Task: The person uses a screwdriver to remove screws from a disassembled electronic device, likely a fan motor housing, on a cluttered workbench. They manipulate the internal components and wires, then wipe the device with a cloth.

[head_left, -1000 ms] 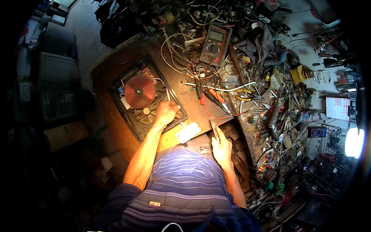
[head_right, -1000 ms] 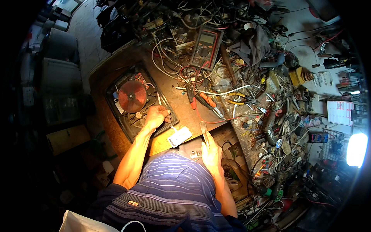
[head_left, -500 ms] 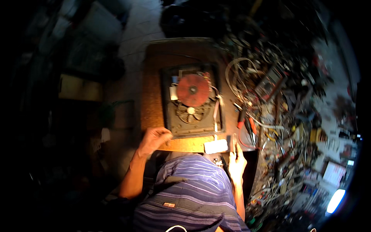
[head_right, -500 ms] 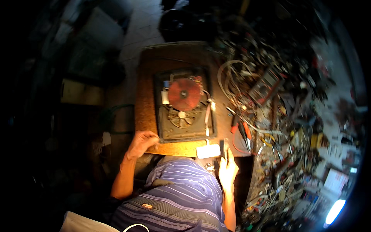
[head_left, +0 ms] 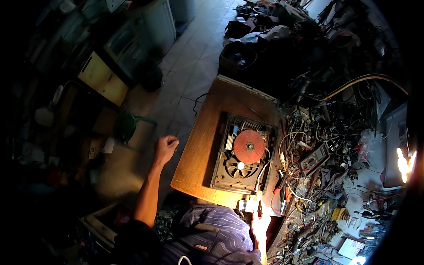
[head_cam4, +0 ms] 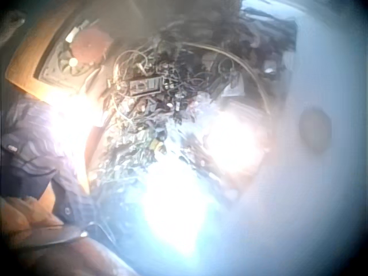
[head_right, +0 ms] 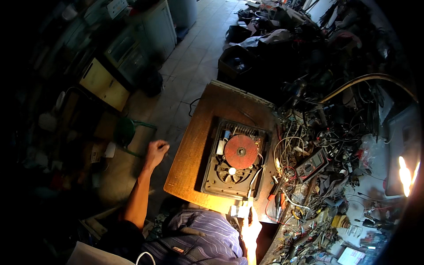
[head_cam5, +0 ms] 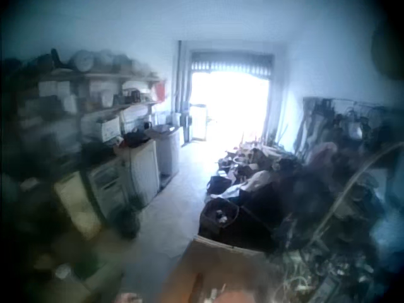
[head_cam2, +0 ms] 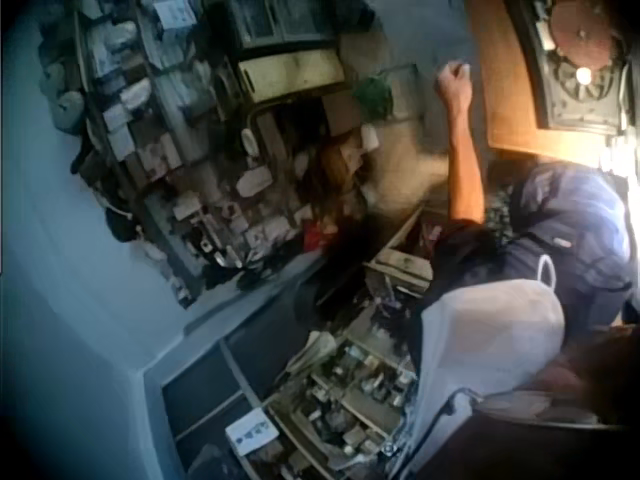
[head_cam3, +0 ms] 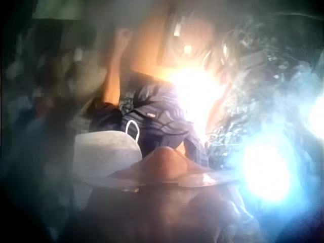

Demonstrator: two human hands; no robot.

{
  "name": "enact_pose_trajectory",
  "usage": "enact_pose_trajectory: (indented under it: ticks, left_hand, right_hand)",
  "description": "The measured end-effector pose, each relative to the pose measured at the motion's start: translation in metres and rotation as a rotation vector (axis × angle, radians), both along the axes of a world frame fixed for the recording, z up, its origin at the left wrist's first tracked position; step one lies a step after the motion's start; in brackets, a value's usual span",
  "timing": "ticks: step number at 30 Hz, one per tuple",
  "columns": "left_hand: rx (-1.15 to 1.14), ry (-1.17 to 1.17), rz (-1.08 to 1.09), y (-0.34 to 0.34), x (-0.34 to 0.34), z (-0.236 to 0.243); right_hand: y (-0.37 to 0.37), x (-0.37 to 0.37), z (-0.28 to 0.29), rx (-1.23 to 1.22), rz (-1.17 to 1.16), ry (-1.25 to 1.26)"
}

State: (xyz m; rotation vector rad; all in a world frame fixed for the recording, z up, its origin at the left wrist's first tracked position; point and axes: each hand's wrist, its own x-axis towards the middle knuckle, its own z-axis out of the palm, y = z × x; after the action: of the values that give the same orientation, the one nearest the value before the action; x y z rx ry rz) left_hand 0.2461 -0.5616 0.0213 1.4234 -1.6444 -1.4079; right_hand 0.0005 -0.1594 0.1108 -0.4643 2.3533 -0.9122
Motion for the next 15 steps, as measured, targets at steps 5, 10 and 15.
enact_pose_trajectory:
  ticks: [5, 10, 15]
  left_hand:
    - [-0.349, -0.054, -0.150, -0.101, -0.151, 0.087]
    - [-0.636, -0.130, -0.317, -0.182, -0.223, 0.143]
    - [-0.545, -0.152, -0.303, -0.131, -0.233, 0.113]
  right_hand:
    - [0.005, 0.016, 0.002, 0.019, -0.116, 0.031]
    - [0.015, 0.031, 0.000, -0.003, -0.156, 0.045]
    - [0.024, 0.043, -0.002, -0.010, -0.197, 0.040]
